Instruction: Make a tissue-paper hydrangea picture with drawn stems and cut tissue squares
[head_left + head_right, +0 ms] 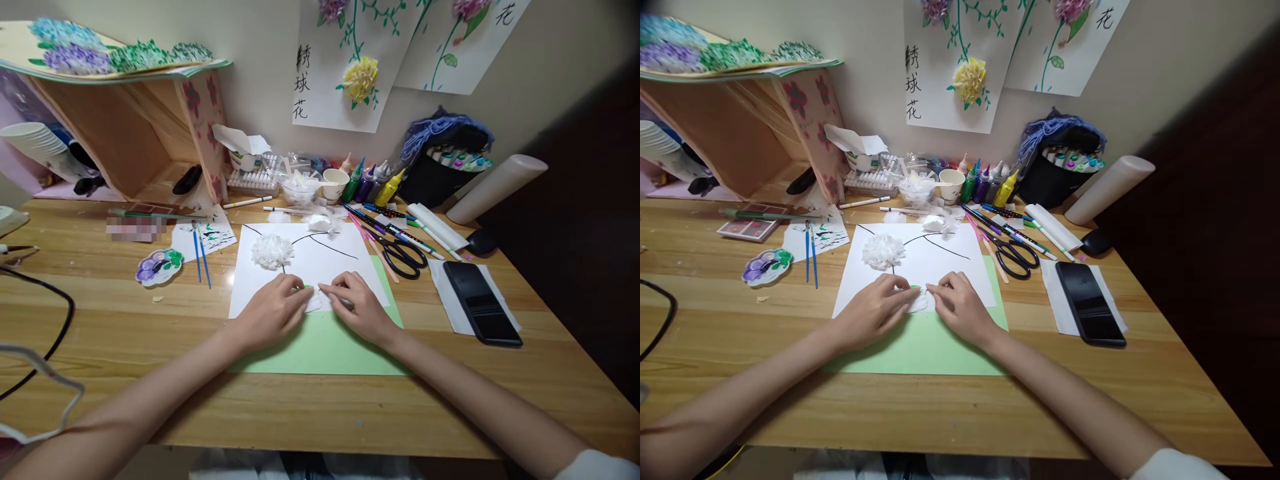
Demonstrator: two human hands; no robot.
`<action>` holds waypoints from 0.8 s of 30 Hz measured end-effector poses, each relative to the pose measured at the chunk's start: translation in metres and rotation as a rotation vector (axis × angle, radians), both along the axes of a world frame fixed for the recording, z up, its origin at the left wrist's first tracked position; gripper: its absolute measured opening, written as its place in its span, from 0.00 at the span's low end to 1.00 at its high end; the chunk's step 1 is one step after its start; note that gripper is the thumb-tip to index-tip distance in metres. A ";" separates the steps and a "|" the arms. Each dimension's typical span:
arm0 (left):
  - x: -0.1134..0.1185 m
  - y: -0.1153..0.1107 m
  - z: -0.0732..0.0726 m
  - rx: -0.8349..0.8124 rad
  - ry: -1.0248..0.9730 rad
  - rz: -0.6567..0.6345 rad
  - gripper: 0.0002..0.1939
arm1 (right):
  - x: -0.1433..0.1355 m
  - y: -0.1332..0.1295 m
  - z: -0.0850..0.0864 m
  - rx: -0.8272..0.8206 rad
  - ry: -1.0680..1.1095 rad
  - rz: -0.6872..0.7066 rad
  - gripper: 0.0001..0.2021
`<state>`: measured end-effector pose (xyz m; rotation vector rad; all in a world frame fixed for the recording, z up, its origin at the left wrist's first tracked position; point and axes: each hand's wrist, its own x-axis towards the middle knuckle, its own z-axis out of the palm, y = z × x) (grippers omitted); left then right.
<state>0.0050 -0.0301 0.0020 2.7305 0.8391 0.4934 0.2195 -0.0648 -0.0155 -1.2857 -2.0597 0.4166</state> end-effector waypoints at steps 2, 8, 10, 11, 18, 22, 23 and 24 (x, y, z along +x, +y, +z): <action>0.001 -0.002 0.002 0.006 0.057 -0.035 0.18 | 0.000 -0.001 0.000 0.009 -0.047 0.042 0.17; 0.007 -0.005 0.002 0.024 0.163 -0.065 0.23 | -0.001 -0.003 -0.003 0.125 -0.166 0.175 0.20; 0.006 -0.003 0.001 0.001 0.144 -0.062 0.23 | 0.000 -0.004 -0.004 0.139 -0.175 0.171 0.20; 0.005 -0.002 0.001 -0.019 0.122 -0.052 0.23 | 0.000 -0.004 -0.004 0.138 -0.170 0.157 0.20; -0.006 0.003 -0.004 -0.217 -0.038 0.071 0.33 | 0.000 -0.004 -0.001 0.067 -0.245 0.181 0.20; -0.009 0.004 -0.005 -0.256 -0.039 0.049 0.46 | -0.001 -0.002 -0.001 0.049 -0.280 0.199 0.18; -0.010 0.005 -0.005 -0.258 -0.043 0.051 0.46 | -0.001 -0.002 -0.001 0.049 -0.272 0.199 0.18; -0.010 0.005 -0.005 -0.260 -0.045 0.052 0.45 | 0.000 -0.002 -0.002 0.050 -0.260 0.195 0.19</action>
